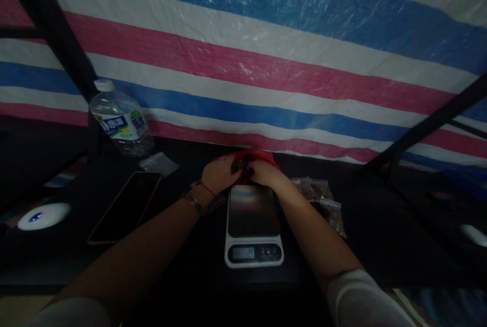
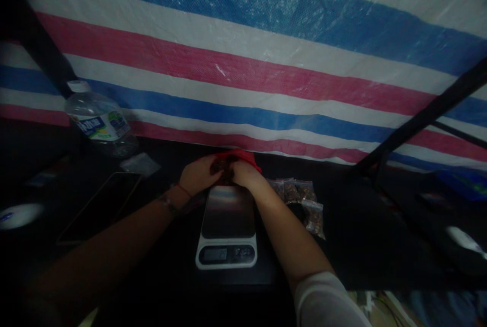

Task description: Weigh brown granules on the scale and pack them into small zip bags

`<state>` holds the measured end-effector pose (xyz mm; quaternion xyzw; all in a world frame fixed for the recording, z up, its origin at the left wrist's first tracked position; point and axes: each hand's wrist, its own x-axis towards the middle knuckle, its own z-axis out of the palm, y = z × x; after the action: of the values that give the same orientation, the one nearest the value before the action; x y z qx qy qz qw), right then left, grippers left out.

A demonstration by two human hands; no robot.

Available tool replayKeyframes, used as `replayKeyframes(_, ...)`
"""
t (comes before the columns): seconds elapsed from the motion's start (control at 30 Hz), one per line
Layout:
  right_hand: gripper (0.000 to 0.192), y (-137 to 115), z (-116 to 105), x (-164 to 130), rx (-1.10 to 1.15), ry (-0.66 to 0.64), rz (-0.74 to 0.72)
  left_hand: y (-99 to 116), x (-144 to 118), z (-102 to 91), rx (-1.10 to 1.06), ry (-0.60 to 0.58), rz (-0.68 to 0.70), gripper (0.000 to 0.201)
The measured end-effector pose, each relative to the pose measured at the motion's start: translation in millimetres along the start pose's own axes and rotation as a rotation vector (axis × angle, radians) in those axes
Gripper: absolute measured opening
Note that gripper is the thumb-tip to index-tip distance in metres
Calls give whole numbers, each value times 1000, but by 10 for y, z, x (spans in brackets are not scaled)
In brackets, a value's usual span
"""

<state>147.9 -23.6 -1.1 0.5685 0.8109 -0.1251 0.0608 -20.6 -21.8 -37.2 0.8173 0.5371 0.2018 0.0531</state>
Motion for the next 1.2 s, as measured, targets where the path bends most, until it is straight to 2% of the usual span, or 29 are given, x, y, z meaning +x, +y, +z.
replayKeyframes(0.13, 28, 95, 25, 54, 48, 84, -5, -2, -1, 5, 8, -19, -8, 45)
replayKeyframes(0.33, 28, 144, 15, 113, 265, 442, 33, 3, 5, -15, 36, -58, 38, 44)
replayKeyframes(0.43, 30, 60, 32, 135, 350, 555, -16, 19, 9, -20, 45, -70, 41, 42)
replayKeyframes(0.6, 30, -58, 57, 142, 373, 515, -226, 20, 19, 5, 45, -72, 19, 41)
replayKeyframes(0.7, 36, -47, 42, 129, 389, 494, -286, 0, 26, 27, 41, -74, 17, 41)
replayKeyframes(0.9, 47, -16, 35, 123, 440, 510, -339, 2, 22, 18, 19, -51, -4, 40)
replayKeyframes(1.03, 48, -35, 32, 124, 434, 614, -369, 21, 10, 1, 13, -50, -26, 43)
replayKeyframes(1.1, 49, -34, 18, 119, 430, 606, -381, 26, 4, -8, 20, -61, -43, 45)
replayKeyframes(1.2, 50, -12, -23, 98, 401, 578, -314, 32, -8, -36, 8, -54, -65, 46)
